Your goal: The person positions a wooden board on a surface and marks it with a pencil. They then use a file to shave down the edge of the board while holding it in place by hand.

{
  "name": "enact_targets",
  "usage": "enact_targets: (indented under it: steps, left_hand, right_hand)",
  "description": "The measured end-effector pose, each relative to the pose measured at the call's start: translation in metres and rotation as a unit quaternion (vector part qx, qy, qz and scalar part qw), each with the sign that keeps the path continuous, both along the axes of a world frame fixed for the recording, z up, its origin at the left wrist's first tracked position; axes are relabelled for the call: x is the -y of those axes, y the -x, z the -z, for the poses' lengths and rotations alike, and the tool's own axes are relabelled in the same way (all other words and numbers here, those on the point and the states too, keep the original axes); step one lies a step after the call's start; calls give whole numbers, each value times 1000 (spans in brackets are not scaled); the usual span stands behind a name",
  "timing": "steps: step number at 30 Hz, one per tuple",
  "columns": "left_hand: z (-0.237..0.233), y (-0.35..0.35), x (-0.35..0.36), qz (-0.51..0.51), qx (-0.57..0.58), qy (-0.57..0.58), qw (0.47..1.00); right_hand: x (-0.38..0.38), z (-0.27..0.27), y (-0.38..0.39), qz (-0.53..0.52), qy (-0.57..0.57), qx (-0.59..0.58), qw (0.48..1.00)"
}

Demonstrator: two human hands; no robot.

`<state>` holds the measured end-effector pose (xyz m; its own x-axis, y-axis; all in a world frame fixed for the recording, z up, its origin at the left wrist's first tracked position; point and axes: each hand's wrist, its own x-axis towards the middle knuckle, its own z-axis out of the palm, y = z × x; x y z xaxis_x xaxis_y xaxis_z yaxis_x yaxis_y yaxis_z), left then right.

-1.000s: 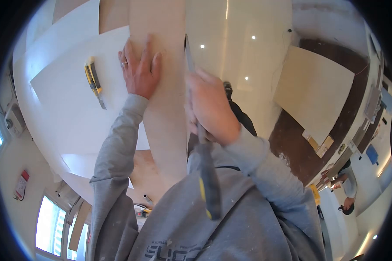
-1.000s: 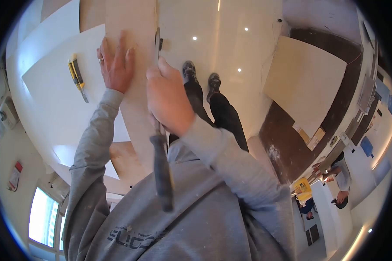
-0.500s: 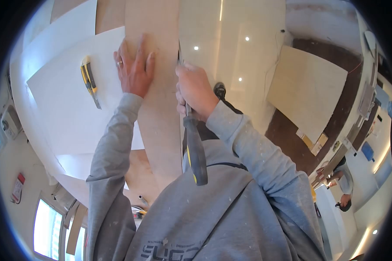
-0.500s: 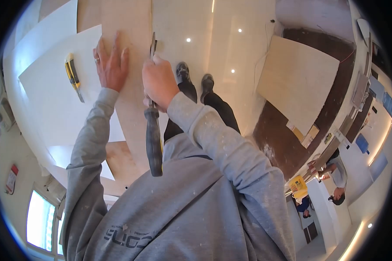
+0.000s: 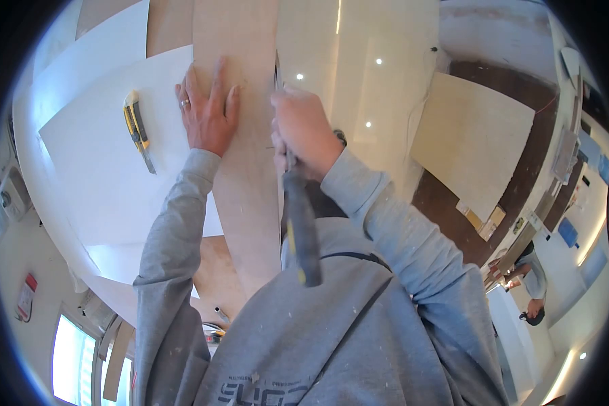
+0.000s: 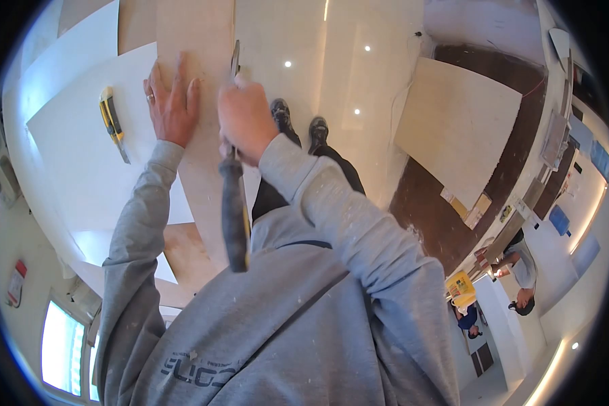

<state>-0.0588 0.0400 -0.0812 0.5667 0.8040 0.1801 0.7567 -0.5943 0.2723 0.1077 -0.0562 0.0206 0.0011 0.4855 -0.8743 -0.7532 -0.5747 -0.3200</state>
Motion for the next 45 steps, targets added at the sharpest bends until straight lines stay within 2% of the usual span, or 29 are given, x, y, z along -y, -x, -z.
enact_targets:
  steps: [3, 6, 9, 12, 16, 19, 22, 25, 27, 30, 32, 34, 37, 40, 42, 44, 45]
  left_hand:
    - [-1, 0, 3, 1, 1, 6, 1000]
    - [-1, 2, 5, -2, -2, 7, 1000]
    - [-5, 1, 7, 1, -5, 8, 1000]
    - [-1, 1, 2, 6, 0, 1, 1000]
    - [-1, 2, 5, 5, -6, -3, 1000]
    - [-1, 2, 5, 3, -4, -3, 1000]
    - [0, 2, 6, -3, -5, 1, 1000]
    - [2, 2, 6, -7, -11, 4, 1000]
    - [2, 3, 8, -9, -14, 9, 1000]
    - [3, 2, 5, -8, -5, 7, 1000]
    - [1, 2, 5, -5, -2, 5, 1000]
    - [1, 2, 7, -3, -2, 6, 1000]
    - [3, 1, 8, -10, -17, -4, 1000]
    - [4, 2, 7, -10, -14, 1, 1000]
    - [3, 1, 8, -13, -15, -2, 1000]
    - [3, 2, 10, -10, -15, -2, 1000]
    - [2, 2, 8, -7, -13, -3, 1000]
  right_hand:
    - [-3, -36, -20, -46, -36, 25, 998]
    - [-4, -51, -15, -38, -18, 59, 997]
    - [-6, -9, 8, -1, -31, 83, 996]
    - [2, 1, -5, -6, -19, 12, 1000]
    - [7, -57, -4, -14, 2, 56, 998]
    - [12, -24, 9, -26, -50, 100, 993]
    - [9, -11, 11, -2, -23, 61, 998]
    - [19, -44, 10, -22, -22, 88, 996]
    - [33, -47, 13, -61, -53, 154, 985]
    - [40, -5, 34, -78, -88, 249, 961]
    - [38, 4, 32, -85, -81, 230, 966]
    - [38, -10, 12, -102, -50, 132, 985]
    - [47, -29, 22, -99, -25, 164, 981]
    - [54, -53, 24, -114, -52, 160, 979]
    - [53, 4, 33, -125, -105, 224, 961]
    - [44, 24, 33, -106, -95, 222, 965]
    - [34, 18, 29, -83, -61, 189, 977]
